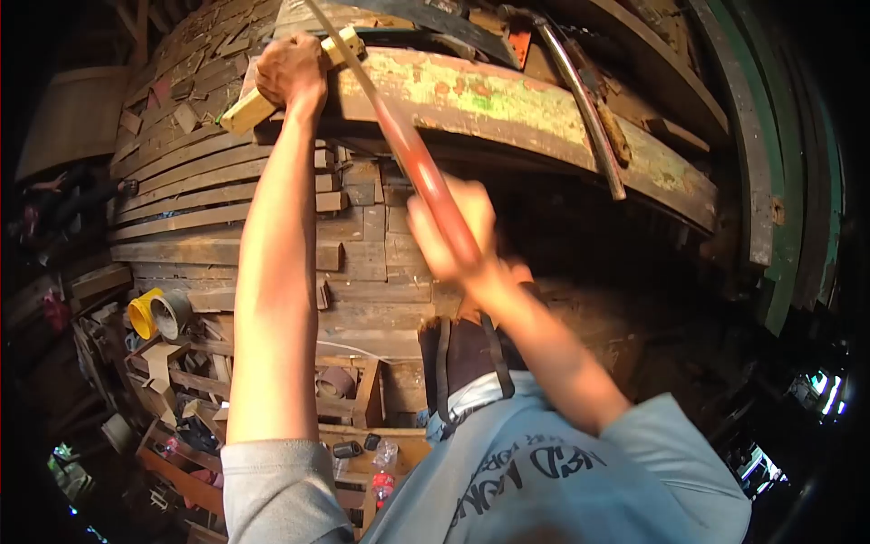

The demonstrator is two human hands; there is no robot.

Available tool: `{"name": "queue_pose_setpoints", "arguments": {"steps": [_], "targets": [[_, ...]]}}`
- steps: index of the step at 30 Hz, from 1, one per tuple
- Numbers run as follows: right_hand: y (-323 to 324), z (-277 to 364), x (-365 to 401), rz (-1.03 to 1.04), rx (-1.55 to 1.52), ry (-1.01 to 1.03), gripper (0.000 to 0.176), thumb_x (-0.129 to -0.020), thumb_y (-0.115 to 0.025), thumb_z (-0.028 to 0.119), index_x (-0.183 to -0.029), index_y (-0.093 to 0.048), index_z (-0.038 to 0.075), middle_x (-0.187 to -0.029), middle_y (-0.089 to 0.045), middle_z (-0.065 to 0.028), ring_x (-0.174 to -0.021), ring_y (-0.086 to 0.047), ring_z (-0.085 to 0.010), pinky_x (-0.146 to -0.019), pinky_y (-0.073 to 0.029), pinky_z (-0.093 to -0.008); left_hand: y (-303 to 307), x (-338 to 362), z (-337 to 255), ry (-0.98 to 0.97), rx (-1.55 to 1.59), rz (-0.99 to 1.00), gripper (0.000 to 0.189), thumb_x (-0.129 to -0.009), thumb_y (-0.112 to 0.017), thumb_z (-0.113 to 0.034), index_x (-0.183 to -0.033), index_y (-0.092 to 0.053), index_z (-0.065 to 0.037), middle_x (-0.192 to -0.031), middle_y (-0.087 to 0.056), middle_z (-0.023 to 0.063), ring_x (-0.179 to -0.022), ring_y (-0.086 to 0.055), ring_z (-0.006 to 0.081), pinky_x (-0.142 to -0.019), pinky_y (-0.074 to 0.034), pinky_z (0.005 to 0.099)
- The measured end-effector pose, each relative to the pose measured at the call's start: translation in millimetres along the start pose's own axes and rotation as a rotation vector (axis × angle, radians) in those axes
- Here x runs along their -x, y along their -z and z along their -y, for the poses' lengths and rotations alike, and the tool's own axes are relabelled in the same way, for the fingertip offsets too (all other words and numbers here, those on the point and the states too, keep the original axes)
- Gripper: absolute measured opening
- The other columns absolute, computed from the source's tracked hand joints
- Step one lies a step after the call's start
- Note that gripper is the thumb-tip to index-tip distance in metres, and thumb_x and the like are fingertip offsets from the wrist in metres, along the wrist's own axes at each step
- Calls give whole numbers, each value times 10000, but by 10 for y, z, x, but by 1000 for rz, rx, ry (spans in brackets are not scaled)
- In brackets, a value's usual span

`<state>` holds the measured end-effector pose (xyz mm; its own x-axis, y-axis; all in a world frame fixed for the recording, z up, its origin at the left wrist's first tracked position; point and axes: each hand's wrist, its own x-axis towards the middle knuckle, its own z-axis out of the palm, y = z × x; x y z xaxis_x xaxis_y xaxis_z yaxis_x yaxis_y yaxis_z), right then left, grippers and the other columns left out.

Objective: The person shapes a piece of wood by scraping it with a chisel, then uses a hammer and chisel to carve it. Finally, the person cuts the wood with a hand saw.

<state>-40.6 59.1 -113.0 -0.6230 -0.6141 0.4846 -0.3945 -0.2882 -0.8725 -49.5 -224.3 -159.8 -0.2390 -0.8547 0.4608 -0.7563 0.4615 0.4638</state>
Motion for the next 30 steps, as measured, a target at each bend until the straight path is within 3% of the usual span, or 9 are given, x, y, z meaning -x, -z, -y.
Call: {"name": "queue_pose_setpoints", "arguments": {"steps": [2,6,7,14,16,18,21,27,30], "targets": [[284,188,315,175,55,-223,413,-751,-515,60,-1130,-580,-90,-632,-560,-112,-472,-509,-168,-500,-431,-283,70,-13,-90,59,15,31,337,-790,-532,-309,-707,-705,-31,-715,-669,186,-659,-650,325,-653,-497,418],[-353,-312,-672,90,1,-161,178,-726,-552,153,-684,-530,-18,-596,-525,-192,-476,-530,-317,-468,-427,-383,-151,89,99,-87,40,-148,379,-796,-506,-339,-720,-709,-28,-718,-668,185,-656,-653,334,-636,-493,422],[-349,-306,-758,85,-51,-130,194,-727,-567,168,-677,-525,-14,-593,-521,-195,-483,-525,-332,-472,-423,-394,301,37,-172,11,-3,154,380,-789,-505,-339,-734,-710,-23,-748,-672,191,-684,-659,341,-650,-496,425],[67,117,-16,75,-23,-136,271,-738,-536,54,-974,-630,-40,-559,-536,-102,-453,-510,-191,-467,-430,-305,-7,45,-26,101,-21,51,377,-774,-538,-377,-763,-707,-40,-726,-661,183,-658,-654,308,-648,-494,386],[-261,-276,-589,99,29,-147,131,-747,-560,55,-654,-493,-10,-529,-485,-93,-420,-454,-178,-423,-380,-316,138,27,-246,135,-72,76,374,-775,-534,-373,-765,-709,-42,-732,-663,184,-673,-653,313,-664,-493,390],[-198,-139,-819,176,-341,-395,84,-752,-536,55,-746,-576,-18,-554,-516,-90,-438,-468,-178,-428,-385,-313,120,-26,-269,184,-116,96,371,-776,-530,-368,-767,-711,-44,-738,-665,184,-689,-651,319,-680,-493,394],[-84,-146,-323,30,-20,12,192,-751,-500,50,-870,-633,-21,-594,-565,-88,-460,-507,-167,-433,-393,-293,-67,-170,-153,196,-202,-14,390,-783,-506,-357,-762,-706,-23,-769,-665,203,-730,-660,351,-687,-497,414],[-305,-333,-753,198,4,-252,186,-741,-587,86,-608,-493,-2,-480,-424,-79,-417,-430,-145,-407,-352,-327,124,-27,-213,95,-124,52,383,-783,-509,-349,-742,-697,-18,-790,-665,210,-761,-661,374,-707,-505,436],[-15,47,-237,55,-95,-216,222,-778,-520,37,-948,-641,-39,-569,-514,-32,-485,-473,-96,-461,-392,-265,88,-47,-177,84,-106,45,363,-779,-512,-333,-736,-694,-21,-782,-664,208,-756,-659,374,-703,-505,440]]}}
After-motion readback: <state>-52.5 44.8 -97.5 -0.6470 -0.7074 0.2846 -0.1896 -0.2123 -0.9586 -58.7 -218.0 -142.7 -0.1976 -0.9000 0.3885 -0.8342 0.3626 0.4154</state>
